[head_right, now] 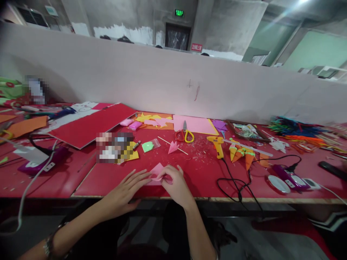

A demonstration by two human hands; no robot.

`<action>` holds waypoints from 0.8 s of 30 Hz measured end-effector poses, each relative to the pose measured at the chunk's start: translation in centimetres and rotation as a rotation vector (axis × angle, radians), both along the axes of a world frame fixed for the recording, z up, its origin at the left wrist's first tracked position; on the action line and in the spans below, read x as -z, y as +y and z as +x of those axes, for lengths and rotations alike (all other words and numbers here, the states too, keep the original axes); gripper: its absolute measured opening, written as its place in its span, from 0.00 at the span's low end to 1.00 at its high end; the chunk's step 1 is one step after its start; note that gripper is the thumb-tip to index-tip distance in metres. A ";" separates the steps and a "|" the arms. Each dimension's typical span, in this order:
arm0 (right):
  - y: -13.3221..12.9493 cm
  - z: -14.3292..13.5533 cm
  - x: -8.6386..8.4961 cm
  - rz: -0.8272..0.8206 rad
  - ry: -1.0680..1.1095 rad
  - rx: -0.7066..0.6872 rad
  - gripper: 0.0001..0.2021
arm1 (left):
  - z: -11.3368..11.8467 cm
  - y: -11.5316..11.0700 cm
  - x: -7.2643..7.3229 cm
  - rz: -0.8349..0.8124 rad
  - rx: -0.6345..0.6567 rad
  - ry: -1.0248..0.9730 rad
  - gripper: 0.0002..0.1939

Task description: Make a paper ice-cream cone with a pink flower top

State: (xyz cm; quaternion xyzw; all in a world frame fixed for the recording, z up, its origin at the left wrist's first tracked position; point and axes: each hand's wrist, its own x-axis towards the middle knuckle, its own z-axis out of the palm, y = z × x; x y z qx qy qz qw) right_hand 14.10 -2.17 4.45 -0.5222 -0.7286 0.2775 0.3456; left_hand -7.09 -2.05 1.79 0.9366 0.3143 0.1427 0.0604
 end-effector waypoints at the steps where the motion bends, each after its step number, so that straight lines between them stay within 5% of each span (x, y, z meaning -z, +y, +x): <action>1: 0.0 0.1 0.1 -0.003 0.011 -0.020 0.07 | 0.0 -0.1 0.4 0.005 -0.031 -0.026 0.30; 4: 0.0 0.2 0.6 -0.017 0.074 -0.065 0.08 | 0.2 0.1 0.8 0.022 -0.059 -0.034 0.25; 8: 0.2 0.5 1.2 -0.017 0.112 -0.110 0.08 | 0.9 0.6 1.0 0.064 0.023 0.083 0.35; 15: -0.9 1.8 1.4 0.050 -0.190 -0.036 0.10 | 1.7 0.7 1.4 0.117 -0.054 0.216 0.31; 24: -4.0 2.4 3.0 0.140 -0.446 -0.020 0.17 | 2.5 -0.1 0.2 0.109 -0.088 0.316 0.20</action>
